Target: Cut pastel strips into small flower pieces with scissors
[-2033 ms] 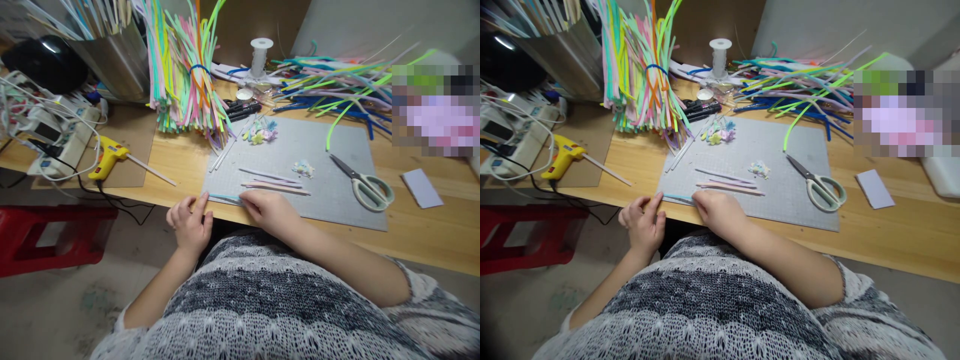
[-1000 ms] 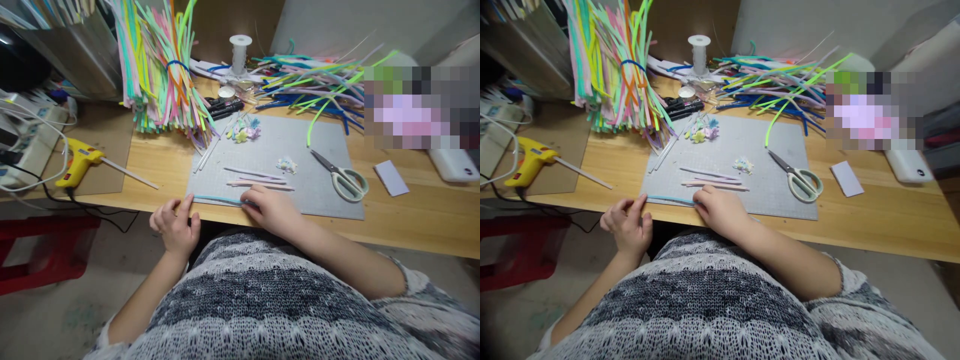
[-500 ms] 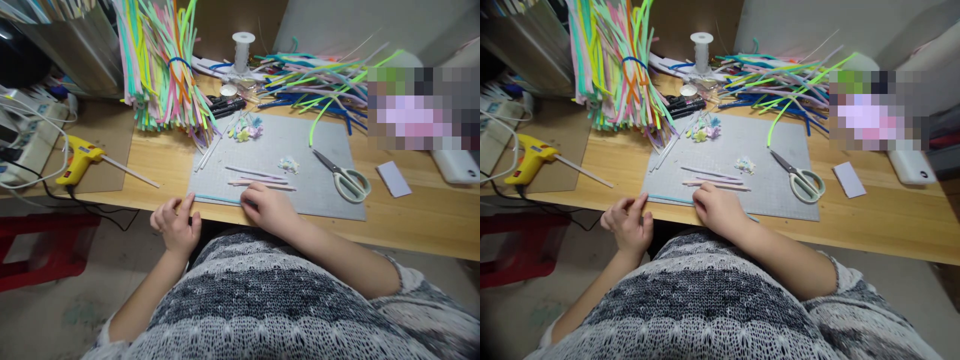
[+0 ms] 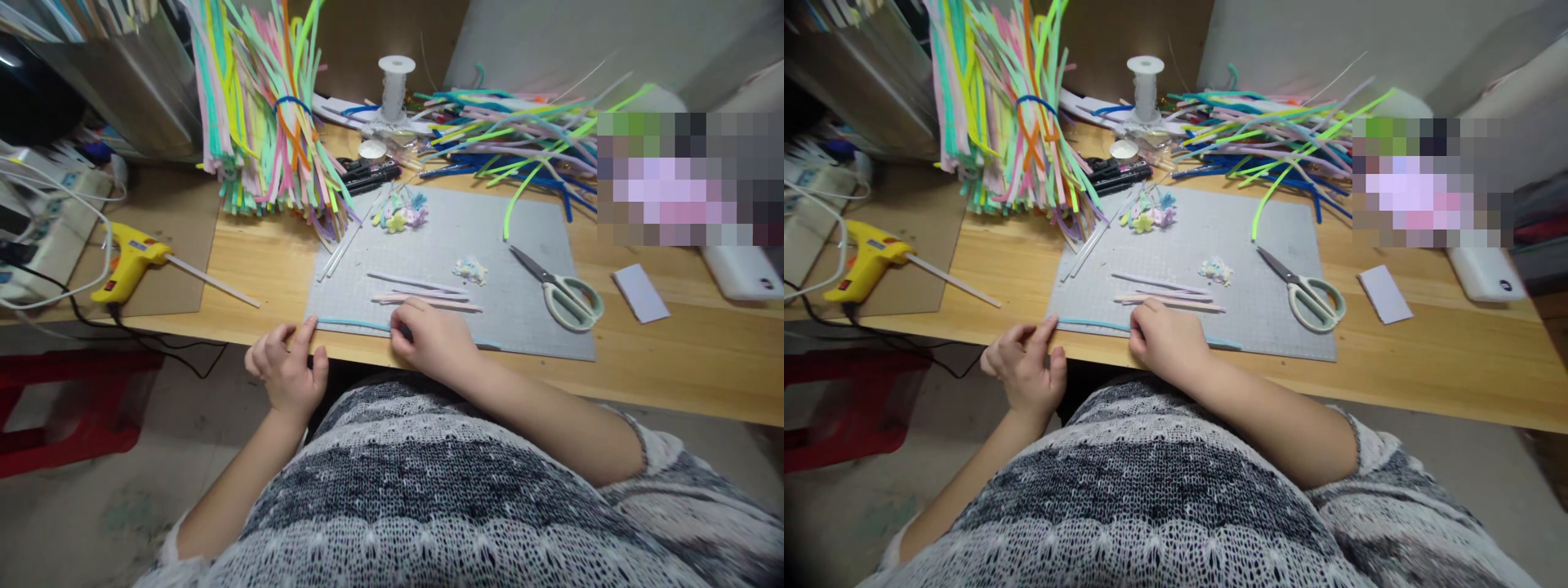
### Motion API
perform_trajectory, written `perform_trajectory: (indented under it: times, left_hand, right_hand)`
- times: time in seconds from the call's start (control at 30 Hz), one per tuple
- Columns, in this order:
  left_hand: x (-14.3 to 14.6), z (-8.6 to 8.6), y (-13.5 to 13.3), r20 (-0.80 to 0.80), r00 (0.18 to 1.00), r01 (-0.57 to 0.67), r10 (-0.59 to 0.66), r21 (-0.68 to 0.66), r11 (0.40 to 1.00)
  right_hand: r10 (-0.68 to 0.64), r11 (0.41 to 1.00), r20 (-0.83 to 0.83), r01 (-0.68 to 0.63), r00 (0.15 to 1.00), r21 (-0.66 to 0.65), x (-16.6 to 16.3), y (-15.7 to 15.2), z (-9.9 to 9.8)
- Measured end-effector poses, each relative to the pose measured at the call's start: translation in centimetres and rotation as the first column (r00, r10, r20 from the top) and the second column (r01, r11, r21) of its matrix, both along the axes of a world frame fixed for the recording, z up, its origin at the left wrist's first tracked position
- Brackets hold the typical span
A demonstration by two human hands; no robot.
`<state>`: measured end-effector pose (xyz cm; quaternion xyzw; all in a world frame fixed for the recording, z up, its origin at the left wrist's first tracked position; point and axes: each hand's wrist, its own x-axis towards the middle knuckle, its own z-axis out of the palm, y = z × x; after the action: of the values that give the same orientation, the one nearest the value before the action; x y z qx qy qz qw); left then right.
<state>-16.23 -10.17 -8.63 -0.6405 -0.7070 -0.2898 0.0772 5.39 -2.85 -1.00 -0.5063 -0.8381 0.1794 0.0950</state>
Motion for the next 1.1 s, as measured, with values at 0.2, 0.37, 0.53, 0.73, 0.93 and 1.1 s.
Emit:
perform_trajectory:
  times: [0.2, 0.37, 0.53, 0.73, 0.93, 1.1]
  left_hand:
    - [0.2, 0.2, 0.2, -0.005, 1.000, -0.004, 0.004, 0.008, 1.000]
    - [0.2, 0.9, -0.1, 0.046, 0.999, -0.017, 0.016, 0.024, 1.000]
    - [2.7, 4.5, 0.5, 0.392, 0.883, 0.172, -0.258, 0.242, 0.955]
    - [8.4, 10.7, 5.4, 0.984, -0.041, 0.576, -0.176, 0.167, 0.800]
    - [11.5, 13.1, 8.3, 0.955, -0.291, 0.684, 0.050, 0.171, 0.709]
    - [13.6, 13.4, 9.6, 0.952, -0.265, 0.774, 0.150, 0.117, 0.623]
  right_hand:
    - [0.008, 1.000, 0.007, -0.008, 1.000, 0.012, -0.3, 0.1, -0.1]
    - [0.018, 1.000, -0.113, -0.020, 0.993, -0.019, 0.0, -0.1, 0.3]
    - [-0.037, 0.975, -0.663, -0.118, 0.748, -0.187, 0.5, -0.3, 2.7]
    - [-0.240, 0.894, -0.910, -0.289, 0.339, -0.343, 1.2, 0.6, 5.0]
    - [-0.350, 0.887, -0.911, -0.235, 0.217, -0.397, 4.4, 1.9, 5.4]
    - [-0.338, 0.909, -0.909, -0.165, 0.244, -0.382, 6.9, 2.3, 5.5]
